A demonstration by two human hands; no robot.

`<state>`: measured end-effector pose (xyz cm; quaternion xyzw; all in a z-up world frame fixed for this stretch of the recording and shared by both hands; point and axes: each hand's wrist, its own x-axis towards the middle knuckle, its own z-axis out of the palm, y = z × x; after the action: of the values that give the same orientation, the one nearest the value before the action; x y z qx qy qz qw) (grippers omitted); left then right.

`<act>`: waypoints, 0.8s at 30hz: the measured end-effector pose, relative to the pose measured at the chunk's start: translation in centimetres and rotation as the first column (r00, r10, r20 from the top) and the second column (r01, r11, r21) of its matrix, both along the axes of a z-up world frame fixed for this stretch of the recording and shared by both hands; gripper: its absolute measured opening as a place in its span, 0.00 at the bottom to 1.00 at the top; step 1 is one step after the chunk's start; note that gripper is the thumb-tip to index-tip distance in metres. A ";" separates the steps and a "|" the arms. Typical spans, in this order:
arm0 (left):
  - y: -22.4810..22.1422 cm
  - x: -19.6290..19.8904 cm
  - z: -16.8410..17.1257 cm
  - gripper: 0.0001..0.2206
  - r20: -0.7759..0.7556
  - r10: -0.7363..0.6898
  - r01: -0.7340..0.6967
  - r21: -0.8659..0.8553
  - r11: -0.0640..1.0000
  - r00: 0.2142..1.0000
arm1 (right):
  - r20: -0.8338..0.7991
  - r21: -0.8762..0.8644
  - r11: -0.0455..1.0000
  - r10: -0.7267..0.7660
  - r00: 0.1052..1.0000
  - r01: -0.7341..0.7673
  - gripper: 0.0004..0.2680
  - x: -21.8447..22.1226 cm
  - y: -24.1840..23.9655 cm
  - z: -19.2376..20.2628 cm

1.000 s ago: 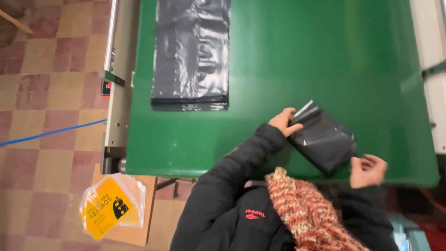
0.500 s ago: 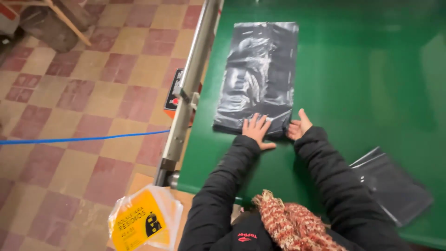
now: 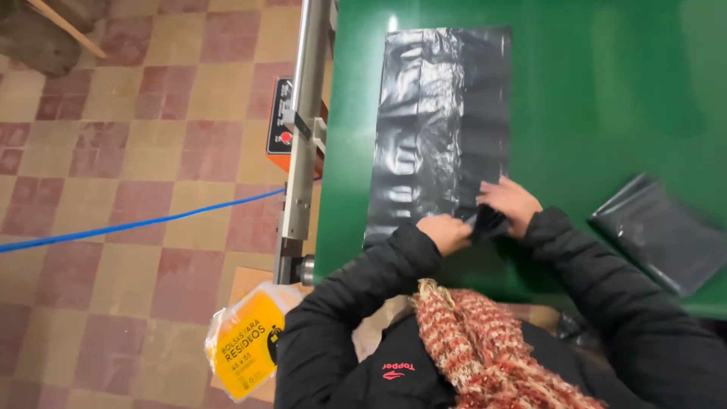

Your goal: Folding black plastic bags and placing them into retail packaging sleeves before sealing them.

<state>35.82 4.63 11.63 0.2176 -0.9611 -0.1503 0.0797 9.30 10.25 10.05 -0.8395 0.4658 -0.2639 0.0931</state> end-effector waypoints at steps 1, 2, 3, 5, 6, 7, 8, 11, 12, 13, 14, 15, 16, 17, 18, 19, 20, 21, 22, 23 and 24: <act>0.7 0.4 0.9 0.11 0.123 -0.161 0.138 0.179 0.974 0.979 | 0.036 0.089 0.982 0.161 0.986 -0.164 0.24 -1.4 1.3 -3.5; 0.1 1.4 1.3 0.11 0.131 -0.175 0.147 0.199 0.969 0.976 | 0.050 0.105 0.983 0.149 0.988 -0.153 0.24 -0.9 3.2 -3.1; -0.6 2.3 1.8 0.14 0.002 -0.168 0.145 0.501 0.853 0.986 | 0.058 0.215 0.970 0.104 0.993 -0.114 0.22 -0.4 5.1 -2.6; -4.1 3.5 -0.4 0.18 -0.111 -0.126 0.167 0.748 0.643 0.986 | 0.063 0.321 0.945 0.048 0.997 -0.066 0.22 -0.7 7.0 -2.7; -6.6 4.2 -3.2 0.19 0.006 0.036 -0.020 0.915 0.404 0.999 | 0.069 0.539 0.834 -0.184 0.981 0.118 0.16 -1.0 7.6 -3.6; -9.1 4.6 -5.9 0.20 0.172 0.158 -0.190 0.976 0.108 0.972 | 0.021 0.727 0.637 -0.396 0.918 0.258 0.13 -1.4 8.1 -4.4; -11.4 6.8 -8.4 0.20 0.183 0.123 -0.197 0.974 0.115 0.976 | 0.031 0.729 0.627 -0.430 0.903 0.273 0.13 -1.9 6.8 -5.2; -17.3 10.5 -13.0 0.32 -0.049 0.228 0.051 0.999 -0.005 0.972 | 0.464 0.730 0.676 -0.598 0.653 0.101 0.10 -4.5 1.3 -6.8; -17.3 10.6 -13.1 0.32 -0.089 0.362 0.114 0.992 -0.048 0.928 | 0.495 0.750 0.652 -0.663 0.562 0.109 0.11 -5.3 -1.2 -7.1; -17.4 10.8 -13.2 0.32 -0.119 0.491 0.181 0.980 -0.081 0.863 | 0.517 0.771 0.627 -0.720 0.463 0.113 0.12 -6.0 -3.7 -7.4; -16.9 10.5 -13.9 0.32 -0.115 0.493 0.176 0.981 -0.079 0.863 | 0.521 0.770 0.629 -0.718 0.462 0.108 0.12 -6.9 -5.4 -8.2; -16.6 10.2 -14.5 0.31 0.025 0.584 -0.003 0.999 -0.038 0.812 | 0.522 0.798 0.602 -0.724 0.451 0.042 0.13 -7.8 -7.1 -8.9; -16.4 9.9 -15.0 0.31 0.149 0.671 -0.186 0.982 -0.017 0.727 | 0.523 0.820 0.573 -0.730 0.439 -0.024 0.14 -8.7 -9.1 -9.5; -15.5 9.8 -14.4 0.31 0.151 0.673 -0.191 0.981 -0.014 0.725 | 0.528 0.818 0.575 -0.728 0.438 -0.029 0.14 -8.8 -10.2 -7.5; -14.5 9.7 -14.0 0.27 0.077 0.704 -0.370 0.888 0.274 0.706 | 0.382 0.910 0.414 -0.836 0.393 -0.004 0.14 -9.0 -11.3 -5.7; -13.5 9.5 -13.6 0.23 -0.003 0.713 -0.520 0.681 0.515 0.702 | 0.218 0.972 0.236 -0.912 0.346 0.011 0.15 -9.1 -12.4 -3.9; -13.5 9.8 -12.9 0.23 0.001 0.720 -0.529 0.678 0.510 0.694 | 0.220 0.972 0.236 -0.909 0.354 0.003 0.15 -10.0 -14.2 -4.1; -13.6 10.0 -12.3 0.23 0.028 0.670 -0.466 0.740 0.485 0.742 | 0.263 0.855 0.424 -0.850 0.456 0.299 0.17 -10.8 -16.0 -4.3; -12.8 10.5 -11.9 0.22 0.058 0.616 -0.405 0.801 0.441 0.785 | 0.258 0.622 0.582 -0.784 0.564 0.524 0.20 -11.4 -17.2 -4.9; -13.6 10.0 -10.8 0.22 0.073 0.625 -0.418 0.802 0.427 0.777 | 0.255 0.634 0.581 -0.780 0.571 0.511 0.20 -12.4 -19.6 -5.8; -14.4 9.6 -9.9 0.22 0.028 0.640 -0.402 0.798 0.448 0.768 | 0.230 0.360 0.729 -0.674 0.701 0.583 0.22 -13.2 -22.0 -6.8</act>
<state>45.37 -9.75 1.74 0.4938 -0.6641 -0.5392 0.1560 -3.94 -11.75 3.29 -0.5476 0.7324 -0.3594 0.1858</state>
